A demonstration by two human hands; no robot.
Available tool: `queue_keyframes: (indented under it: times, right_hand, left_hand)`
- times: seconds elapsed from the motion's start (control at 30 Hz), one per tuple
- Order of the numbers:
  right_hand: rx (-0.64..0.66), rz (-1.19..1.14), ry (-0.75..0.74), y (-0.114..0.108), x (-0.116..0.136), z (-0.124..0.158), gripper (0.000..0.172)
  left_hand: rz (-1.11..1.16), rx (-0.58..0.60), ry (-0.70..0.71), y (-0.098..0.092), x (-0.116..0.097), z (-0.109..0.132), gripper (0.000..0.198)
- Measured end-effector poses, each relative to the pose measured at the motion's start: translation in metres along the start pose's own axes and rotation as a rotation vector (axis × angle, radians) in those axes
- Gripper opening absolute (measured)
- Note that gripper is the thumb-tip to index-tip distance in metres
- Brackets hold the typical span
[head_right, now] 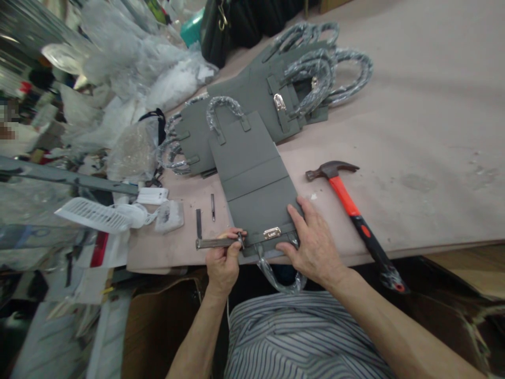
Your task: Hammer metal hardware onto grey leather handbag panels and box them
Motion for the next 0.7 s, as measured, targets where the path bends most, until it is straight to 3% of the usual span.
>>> queue_keyframes:
  times: [0.23,0.43,0.7]
  right_hand:
    - [-0.011,0.005,-0.008,-0.001,0.0,0.0,0.082]
    - [-0.014,-0.002,0.001,-0.001,-0.001,0.0,0.083]
    - [-0.012,-0.008,-0.007,-0.001,-0.001,0.0,0.084]
  left_hand:
    - [-0.026,0.032,0.009,0.0,-0.003,-0.005,0.009]
    - [-0.143,-0.05,0.089,0.005,-0.013,0.002,0.007]
    - [-0.129,-0.016,0.05,0.006,-0.016,-0.003,0.007]
Point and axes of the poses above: each hand's wrist, its own z-axis away from the middle knuckle, its own y-axis out of the palm, x = y × z, the point moved 8 cm from there along -z, towards the middle knuckle, and after that the axes turned 1 degree about -x, right-handed, at the moved point
